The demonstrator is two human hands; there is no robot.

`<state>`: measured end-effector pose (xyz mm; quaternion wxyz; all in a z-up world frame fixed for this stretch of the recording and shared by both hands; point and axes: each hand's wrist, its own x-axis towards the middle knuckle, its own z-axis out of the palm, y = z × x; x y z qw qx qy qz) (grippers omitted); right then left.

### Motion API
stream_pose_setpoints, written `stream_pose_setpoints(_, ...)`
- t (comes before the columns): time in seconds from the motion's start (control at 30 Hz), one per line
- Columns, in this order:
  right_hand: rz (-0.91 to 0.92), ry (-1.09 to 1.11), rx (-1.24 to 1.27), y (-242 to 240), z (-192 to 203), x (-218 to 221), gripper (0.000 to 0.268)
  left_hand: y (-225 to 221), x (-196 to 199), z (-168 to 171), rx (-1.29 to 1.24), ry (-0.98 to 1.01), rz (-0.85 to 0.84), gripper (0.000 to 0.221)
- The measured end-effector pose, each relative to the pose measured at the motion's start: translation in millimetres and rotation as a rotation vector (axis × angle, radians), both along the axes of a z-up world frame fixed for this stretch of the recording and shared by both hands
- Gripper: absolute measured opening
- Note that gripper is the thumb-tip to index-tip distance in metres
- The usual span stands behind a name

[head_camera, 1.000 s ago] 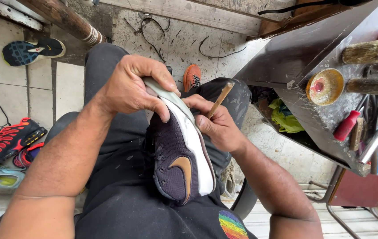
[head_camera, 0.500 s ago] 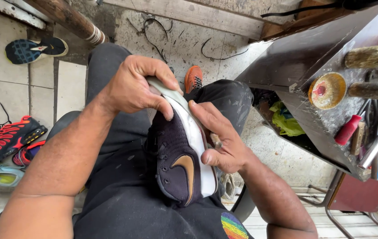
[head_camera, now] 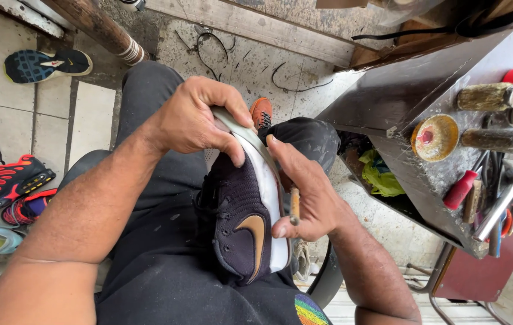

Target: Applying adhesive to the sole of a sneaker using a wooden stick for repair

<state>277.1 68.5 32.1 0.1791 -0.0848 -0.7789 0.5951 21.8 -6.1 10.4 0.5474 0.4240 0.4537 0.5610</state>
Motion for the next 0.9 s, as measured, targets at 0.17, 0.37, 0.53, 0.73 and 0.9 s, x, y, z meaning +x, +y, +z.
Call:
stream_pose_setpoints(0.17, 0.004, -0.044, 0.061, 2, -6, 1, 0.111, 3, 7, -13, -0.037, 0.003, -0.002, 0.052)
stream_pose_setpoints(0.37, 0.032, -0.030, -0.020, 7, -3, -6, 0.112, 4, 9, -19, -0.041, 0.006, -0.002, 0.052)
stream_pose_setpoints(0.53, 0.040, 0.009, -0.375, -9, -26, 13, 0.123, -7, -5, -27, -0.031, -0.029, 0.012, 0.054)
stream_pose_setpoints(0.73, 0.109, 0.059, -0.316, -19, -12, 12, 0.111, -28, -11, -51, -0.012, -0.064, 0.057, 0.054)
stream_pose_setpoints(0.9, 0.196, -0.073, -0.351, -25, 1, 21, 0.088, -45, -19, -52, 0.108, 0.044, 0.071, 0.052)
